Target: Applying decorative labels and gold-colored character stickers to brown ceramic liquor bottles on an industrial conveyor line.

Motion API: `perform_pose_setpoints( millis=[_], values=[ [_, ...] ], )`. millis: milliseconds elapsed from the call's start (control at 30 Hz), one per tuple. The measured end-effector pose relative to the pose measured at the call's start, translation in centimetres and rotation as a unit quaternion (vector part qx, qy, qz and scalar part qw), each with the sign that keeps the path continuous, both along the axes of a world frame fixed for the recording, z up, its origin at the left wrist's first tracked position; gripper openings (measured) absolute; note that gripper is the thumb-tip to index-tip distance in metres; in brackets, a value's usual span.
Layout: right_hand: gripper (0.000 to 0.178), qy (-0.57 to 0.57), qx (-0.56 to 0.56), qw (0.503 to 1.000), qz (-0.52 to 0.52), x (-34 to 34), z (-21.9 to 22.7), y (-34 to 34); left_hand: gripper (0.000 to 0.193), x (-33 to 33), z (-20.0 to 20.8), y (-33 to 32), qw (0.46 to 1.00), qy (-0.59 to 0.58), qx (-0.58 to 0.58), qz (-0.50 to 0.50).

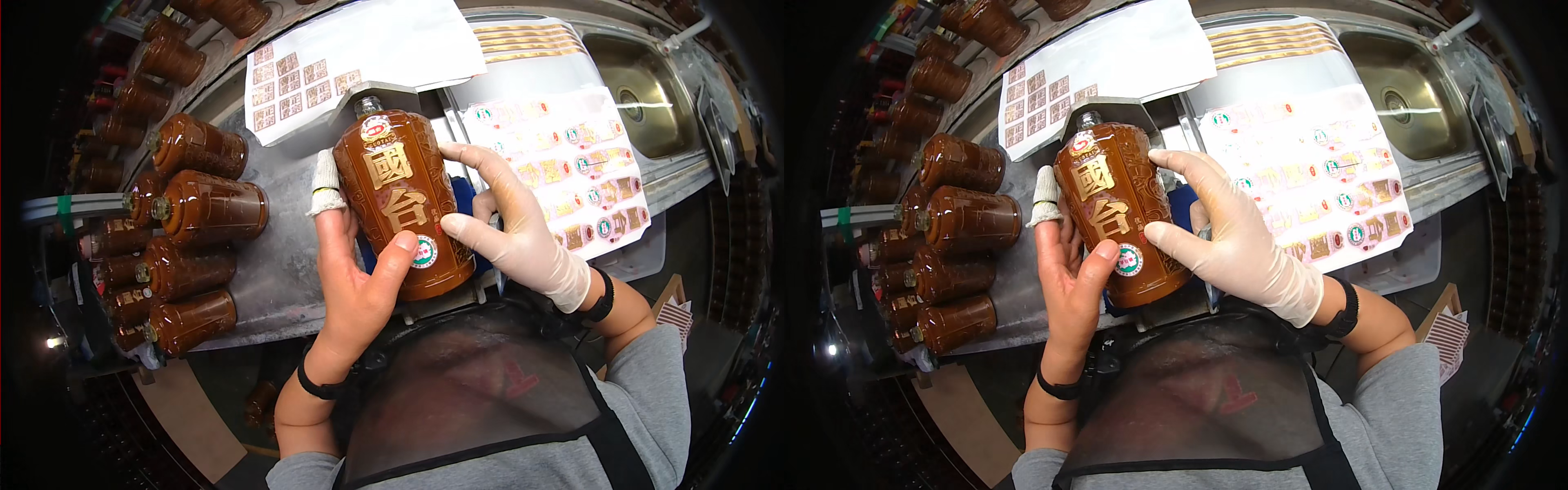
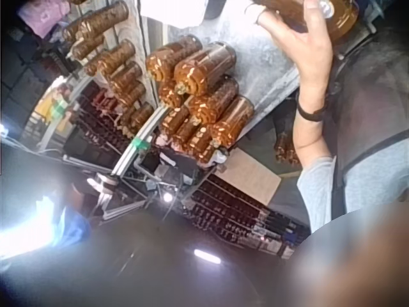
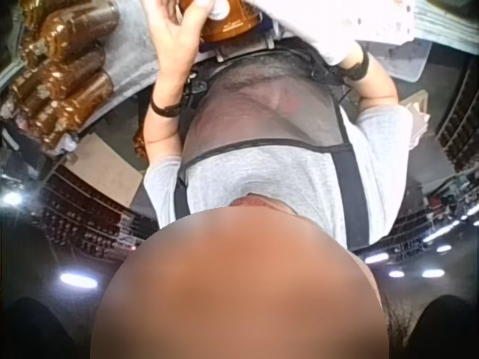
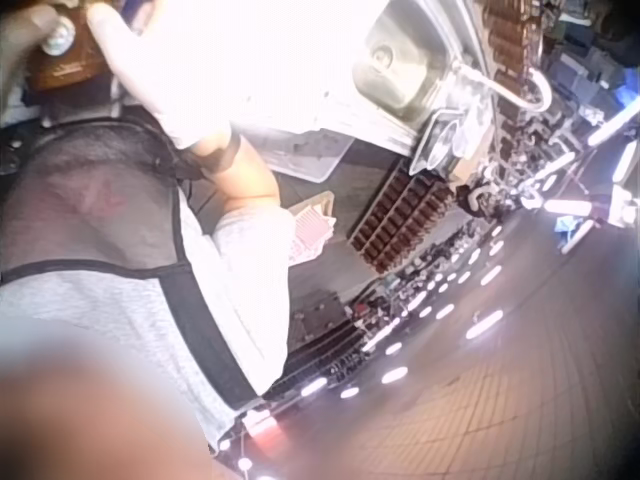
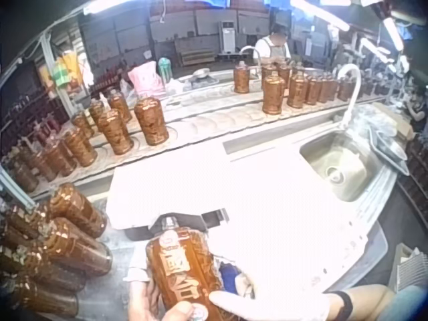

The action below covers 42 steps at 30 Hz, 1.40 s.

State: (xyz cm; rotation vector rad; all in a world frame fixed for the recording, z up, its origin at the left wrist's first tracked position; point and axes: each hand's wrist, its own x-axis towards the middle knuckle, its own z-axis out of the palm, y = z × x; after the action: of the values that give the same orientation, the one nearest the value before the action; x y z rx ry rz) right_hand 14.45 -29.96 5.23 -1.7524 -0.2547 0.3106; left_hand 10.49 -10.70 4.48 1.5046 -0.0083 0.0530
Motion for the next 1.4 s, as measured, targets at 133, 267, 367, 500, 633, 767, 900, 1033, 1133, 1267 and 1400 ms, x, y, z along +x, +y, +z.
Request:
perform_pose_setpoints(
  millis=[133, 267, 367, 500, 633, 767, 900, 1033, 1133, 1267, 1400],
  values=[
    [0.065, -0.021, -0.017, 1.000, -0.007, -0.1, 0.1, 0.1, 0.093, 0.0, -0.1, 0.1, 1.000, -0.002, 0.005, -0.003],
    [0.066, -0.024, -0.019, 1.000, 0.000, 0.0, 0.2, 0.0, 0.093, -0.1, -0.1, 0.3, 1.000, 0.000, -0.005, -0.009],
    [0.068, 0.022, -0.007, 1.000, 0.012, -0.1, 0.4, 0.1, 0.093, -0.3, -0.6, 0.8, 1.000, -0.009, -0.009, -0.011],
    [0.069, -0.029, -0.026, 0.999, 0.006, -0.4, 0.3, 0.1, 0.092, -0.6, -0.8, 1.0, 0.999, 0.004, -0.009, -0.035],
    [0.062, 0.105, -0.021, 0.994, 0.006, 0.3, 1.2, -0.9, 0.090, -0.8, -0.9, 1.3, 0.999, -0.002, -0.003, -0.035],
    [0.029, 0.110, 0.056, 0.986, -0.115, 4.4, 0.2, -2.7, 0.086, -1.1, -1.4, 1.6, 0.997, -0.065, -0.011, -0.026],
    [0.036, 0.153, 0.090, 0.959, -0.221, 8.0, -1.3, -7.3, 0.088, -1.5, -1.3, 1.8, 0.997, -0.049, 0.010, -0.051],
    [0.038, 0.268, 0.312, 0.899, -0.150, 6.7, 0.6, -5.6, 0.091, -1.5, -2.2, 2.2, 0.995, -0.068, 0.045, -0.049],
    [0.043, 0.240, 0.162, 0.957, -0.020, 3.5, 2.4, -3.8, 0.094, -1.9, -2.7, 2.8, 0.995, -0.064, 0.054, -0.047],
    [0.039, -0.047, -0.023, 0.997, 0.048, 0.4, 5.0, -0.3, 0.097, -1.4, -2.8, 2.6, 0.995, -0.071, 0.044, -0.050],
    [0.024, -0.270, -0.142, 0.941, 0.147, 4.0, 5.6, 2.5, 0.099, -1.2, -2.8, 2.5, 0.995, -0.073, 0.046, -0.047]
  ],
)
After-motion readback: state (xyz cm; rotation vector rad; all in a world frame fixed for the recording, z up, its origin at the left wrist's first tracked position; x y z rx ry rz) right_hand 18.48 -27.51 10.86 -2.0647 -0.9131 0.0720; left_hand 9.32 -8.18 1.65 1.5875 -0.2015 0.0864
